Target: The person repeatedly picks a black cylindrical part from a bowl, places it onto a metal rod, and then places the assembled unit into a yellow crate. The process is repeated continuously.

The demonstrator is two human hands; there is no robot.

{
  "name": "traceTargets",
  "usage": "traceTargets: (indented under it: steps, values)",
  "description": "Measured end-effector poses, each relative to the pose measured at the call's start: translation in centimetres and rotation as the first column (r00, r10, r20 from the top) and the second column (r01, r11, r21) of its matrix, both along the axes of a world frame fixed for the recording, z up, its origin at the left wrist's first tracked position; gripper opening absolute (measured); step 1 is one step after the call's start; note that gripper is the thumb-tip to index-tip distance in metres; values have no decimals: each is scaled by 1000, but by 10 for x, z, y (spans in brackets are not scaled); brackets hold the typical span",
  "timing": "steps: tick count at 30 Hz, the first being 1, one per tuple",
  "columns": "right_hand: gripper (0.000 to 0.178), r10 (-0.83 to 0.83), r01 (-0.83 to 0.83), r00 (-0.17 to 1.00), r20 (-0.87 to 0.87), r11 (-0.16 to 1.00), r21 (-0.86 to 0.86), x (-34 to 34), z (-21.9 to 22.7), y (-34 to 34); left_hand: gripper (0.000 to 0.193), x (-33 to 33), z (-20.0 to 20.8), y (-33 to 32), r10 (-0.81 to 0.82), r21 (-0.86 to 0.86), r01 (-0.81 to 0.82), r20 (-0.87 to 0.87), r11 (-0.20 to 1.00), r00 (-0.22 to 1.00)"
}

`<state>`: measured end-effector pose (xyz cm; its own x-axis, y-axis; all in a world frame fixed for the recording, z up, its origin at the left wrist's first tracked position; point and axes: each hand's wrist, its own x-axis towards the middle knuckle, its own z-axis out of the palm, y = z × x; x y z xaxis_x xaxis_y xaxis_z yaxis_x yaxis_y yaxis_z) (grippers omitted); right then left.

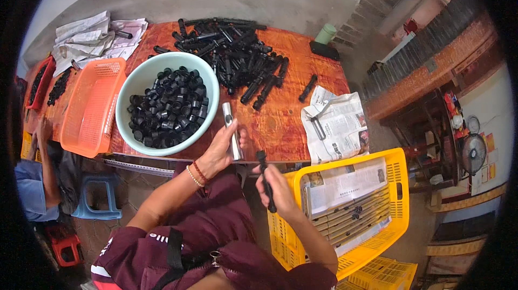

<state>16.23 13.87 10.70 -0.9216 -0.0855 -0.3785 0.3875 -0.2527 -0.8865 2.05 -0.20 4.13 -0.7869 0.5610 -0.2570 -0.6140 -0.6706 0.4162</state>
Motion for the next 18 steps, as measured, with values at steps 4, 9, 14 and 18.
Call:
traceTargets:
  steps: [4, 9, 14, 18]
  values:
    - [34, 72, -79, 997, 36, 970, 230, 12, -5, -7, 21, 2, 16, 16, 44, 82, -52, 93, 995, 995]
    - [35, 76, -87, 996, 48, 950, 301, 4, -5, -11, 21, 8, 17, 16, 51, 118, -67, 129, 991, 990]
    - [34, 96, -101, 995, 31, 921, 376, 0, -7, -16, 21, 9, 16, 9, 118, 69, -125, 88, 990, 989]
    - [33, 113, -113, 993, 26, 895, 431, 1, -5, -20, 21, 9, 15, 9, 112, 122, -129, 130, 984, 985]
